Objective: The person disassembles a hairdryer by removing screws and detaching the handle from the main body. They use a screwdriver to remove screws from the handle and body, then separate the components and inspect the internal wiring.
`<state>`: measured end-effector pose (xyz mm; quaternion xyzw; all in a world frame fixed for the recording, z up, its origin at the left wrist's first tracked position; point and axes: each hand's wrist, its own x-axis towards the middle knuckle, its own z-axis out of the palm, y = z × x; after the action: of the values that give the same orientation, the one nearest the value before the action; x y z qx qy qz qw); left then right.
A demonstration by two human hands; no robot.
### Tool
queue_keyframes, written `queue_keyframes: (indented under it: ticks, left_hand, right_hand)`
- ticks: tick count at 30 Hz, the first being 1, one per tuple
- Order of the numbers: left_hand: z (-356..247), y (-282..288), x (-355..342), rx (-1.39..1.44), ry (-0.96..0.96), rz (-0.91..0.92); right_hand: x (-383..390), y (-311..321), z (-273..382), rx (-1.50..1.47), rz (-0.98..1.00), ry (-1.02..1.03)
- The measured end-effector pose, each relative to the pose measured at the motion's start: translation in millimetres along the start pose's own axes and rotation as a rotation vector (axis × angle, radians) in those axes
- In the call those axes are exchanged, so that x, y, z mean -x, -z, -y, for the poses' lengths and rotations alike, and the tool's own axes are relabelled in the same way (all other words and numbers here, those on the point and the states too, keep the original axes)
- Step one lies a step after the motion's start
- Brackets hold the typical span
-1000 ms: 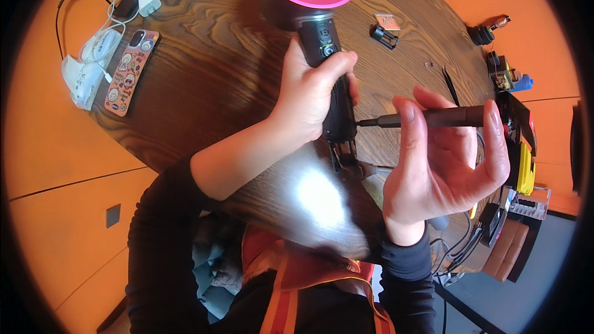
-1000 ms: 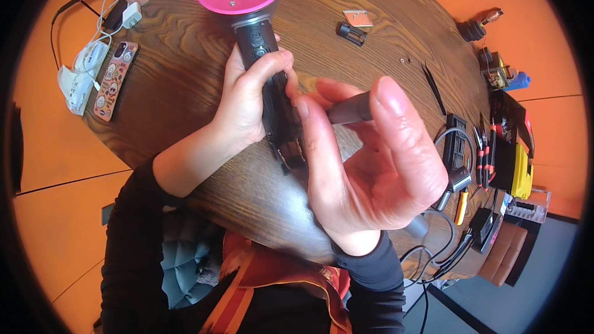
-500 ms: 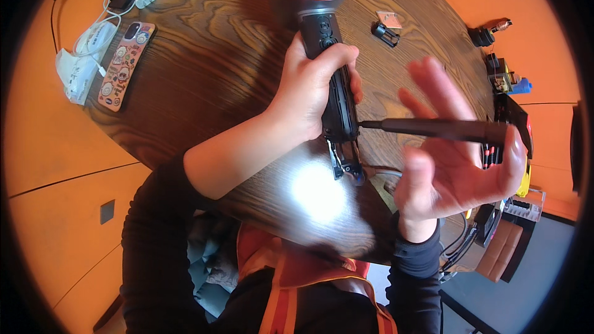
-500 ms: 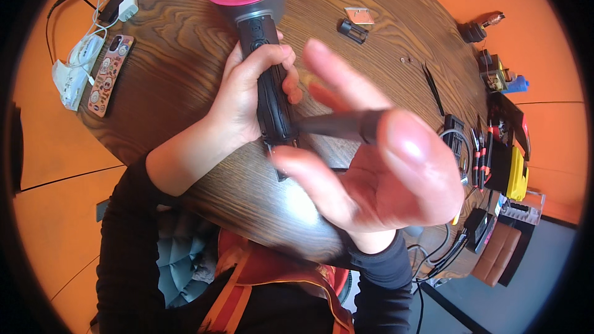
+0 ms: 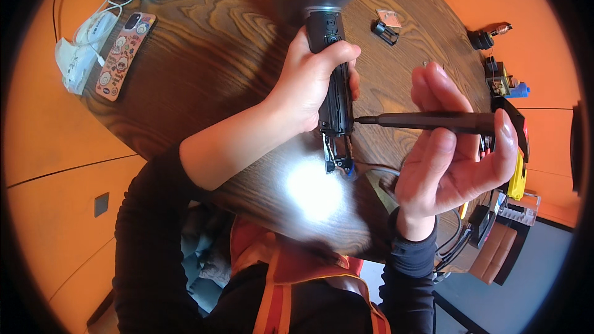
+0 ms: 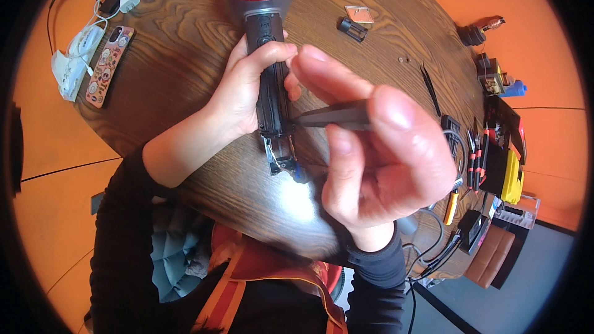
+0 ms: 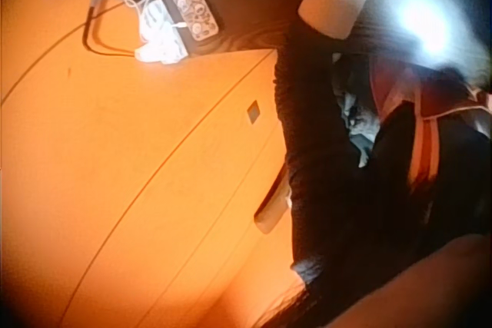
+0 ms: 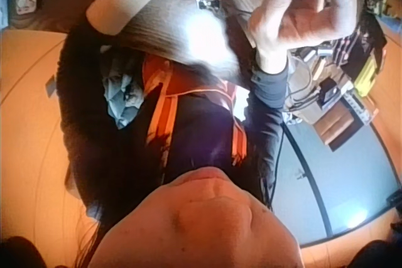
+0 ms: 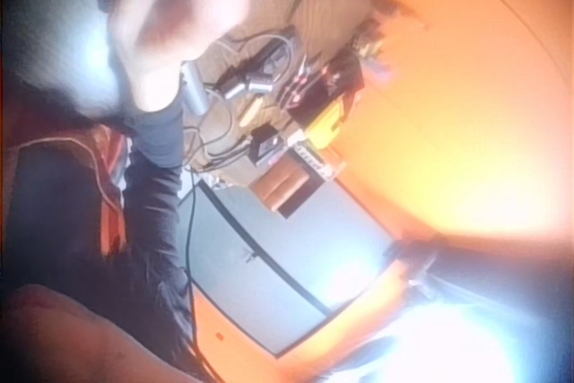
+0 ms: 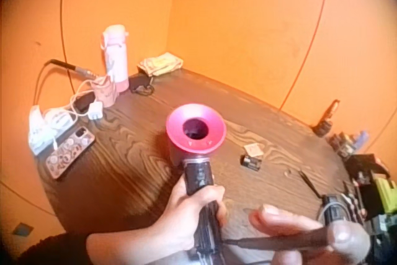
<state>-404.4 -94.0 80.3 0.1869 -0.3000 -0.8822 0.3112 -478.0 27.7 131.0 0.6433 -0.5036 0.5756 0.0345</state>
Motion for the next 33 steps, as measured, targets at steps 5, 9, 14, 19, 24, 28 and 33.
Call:
queue_keyframes:
  ticks: [5, 9, 14, 19, 24, 28, 33]
  left_hand:
    - [4, 0, 1, 0.006, 0.043, 0.01]
    - [8, 2, -1, 0.004, 0.018, 0.051]
    - [14, 4, -2, -0.048, 0.03, 0.021]
    - [16, 5, 0, -0.003, 0.083, -0.008]
    - [17, 8, -2, -0.069, 0.063, 0.004]
    - [20, 9, -1, -0.138, 0.082, 0.013]
    - [20, 9, 1, -0.141, 0.121, -0.005]
  right_hand:
    - [8, -8, 3, 0.115, -0.148, -0.081]
    - [16, -10, 2, 0.029, -0.243, -0.137]
    - [24, -13, -6, -0.067, -0.097, -0.107]
    - [26, -10, -7, -0.109, -0.196, -0.139]
    - [28, 7, -2, 0.24, -0.155, -0.061]
    - [30, 11, -7, 0.132, -0.057, -0.096]
    - [32, 15, -9, -0.001, 0.164, -0.075]
